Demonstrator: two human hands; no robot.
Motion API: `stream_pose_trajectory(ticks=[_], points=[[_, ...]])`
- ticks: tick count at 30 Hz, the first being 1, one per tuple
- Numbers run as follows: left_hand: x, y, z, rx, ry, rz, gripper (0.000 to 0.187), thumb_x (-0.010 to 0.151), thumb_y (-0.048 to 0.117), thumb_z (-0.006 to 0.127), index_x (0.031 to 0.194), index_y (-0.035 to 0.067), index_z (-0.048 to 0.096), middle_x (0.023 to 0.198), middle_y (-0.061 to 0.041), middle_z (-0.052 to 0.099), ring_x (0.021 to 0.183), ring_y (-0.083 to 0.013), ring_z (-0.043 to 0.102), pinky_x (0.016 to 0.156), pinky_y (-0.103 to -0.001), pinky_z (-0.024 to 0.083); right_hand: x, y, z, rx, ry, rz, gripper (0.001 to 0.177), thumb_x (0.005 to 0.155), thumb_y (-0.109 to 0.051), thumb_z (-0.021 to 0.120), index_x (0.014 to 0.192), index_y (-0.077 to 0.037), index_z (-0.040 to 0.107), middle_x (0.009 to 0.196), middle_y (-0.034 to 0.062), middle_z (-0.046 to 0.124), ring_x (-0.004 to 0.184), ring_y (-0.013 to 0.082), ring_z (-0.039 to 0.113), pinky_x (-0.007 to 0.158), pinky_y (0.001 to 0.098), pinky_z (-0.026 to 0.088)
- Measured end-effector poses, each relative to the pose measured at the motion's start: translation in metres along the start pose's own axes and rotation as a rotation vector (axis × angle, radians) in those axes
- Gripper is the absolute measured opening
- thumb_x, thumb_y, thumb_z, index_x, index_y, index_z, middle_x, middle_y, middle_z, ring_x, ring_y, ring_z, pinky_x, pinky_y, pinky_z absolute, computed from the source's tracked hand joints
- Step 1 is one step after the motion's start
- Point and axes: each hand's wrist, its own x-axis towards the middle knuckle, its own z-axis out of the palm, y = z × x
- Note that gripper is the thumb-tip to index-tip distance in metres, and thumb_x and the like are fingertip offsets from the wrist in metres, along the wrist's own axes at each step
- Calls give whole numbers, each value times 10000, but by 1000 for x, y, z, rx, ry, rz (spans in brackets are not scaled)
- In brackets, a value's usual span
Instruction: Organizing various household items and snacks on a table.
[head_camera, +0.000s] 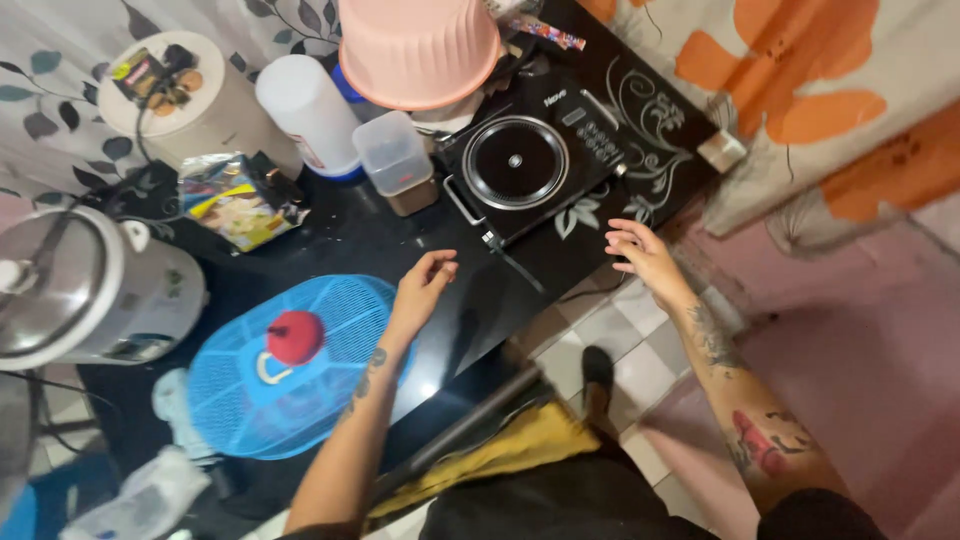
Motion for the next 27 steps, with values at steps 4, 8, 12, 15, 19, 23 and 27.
stream_pose_trajectory(ticks=[4,8,12,15,19,23,27], points=[[50,-28,42,76,59,-45,337,987,248,647,1279,80,669,975,-48,741,857,-111,686,778,-275,549,80,21,-61,20,-85,-28,467,986,-236,604,1440,-143,548,1302,76,636,1121,194,628,926,405,532],[79,-8,90,157,117,-116,383,972,274,659,1299,77,642,1049,-75,753,958,-154,716,861,-312,549,129,28,-118,15,-128,40,450,985,-266,608,1419,-162,553,1315,43,641,1142,167,642,929,399,545],[115,-11,125,192,217,-80,420,967,289,666,1328,80,621,1119,-99,747,1028,-190,711,897,-338,545,163,6,-165,-43,-86,-22,450,988,-290,638,1412,-150,580,1300,82,604,1157,183,620,939,428,548],[119,-6,128,160,290,-178,462,949,298,669,1354,90,590,1219,-93,697,1019,-207,698,837,-349,567,188,-5,-183,13,-16,4,443,1003,-329,625,1400,-141,568,1333,72,591,1177,204,604,948,430,543],[136,-40,107,59,343,-329,527,932,307,654,1410,125,528,1285,-90,652,1065,-207,654,778,-358,576,241,-2,-181,-22,-80,88,447,1009,-392,576,1396,-168,564,1332,47,614,1188,190,626,929,415,534],[163,-86,98,-93,434,-415,611,935,326,645,1479,130,448,1324,-108,624,1146,-224,606,788,-360,550,304,2,-167,-144,-169,87,468,984,-398,601,1396,-179,558,1338,47,600,1137,201,615,888,412,530],[193,-185,95,106,653,-292,658,957,299,748,1477,16,461,1401,-203,525,1222,-284,535,936,-384,465,376,32,-152,-216,-148,109,493,977,-432,631,1394,-176,570,1339,58,627,1159,212,611,890,412,507]])
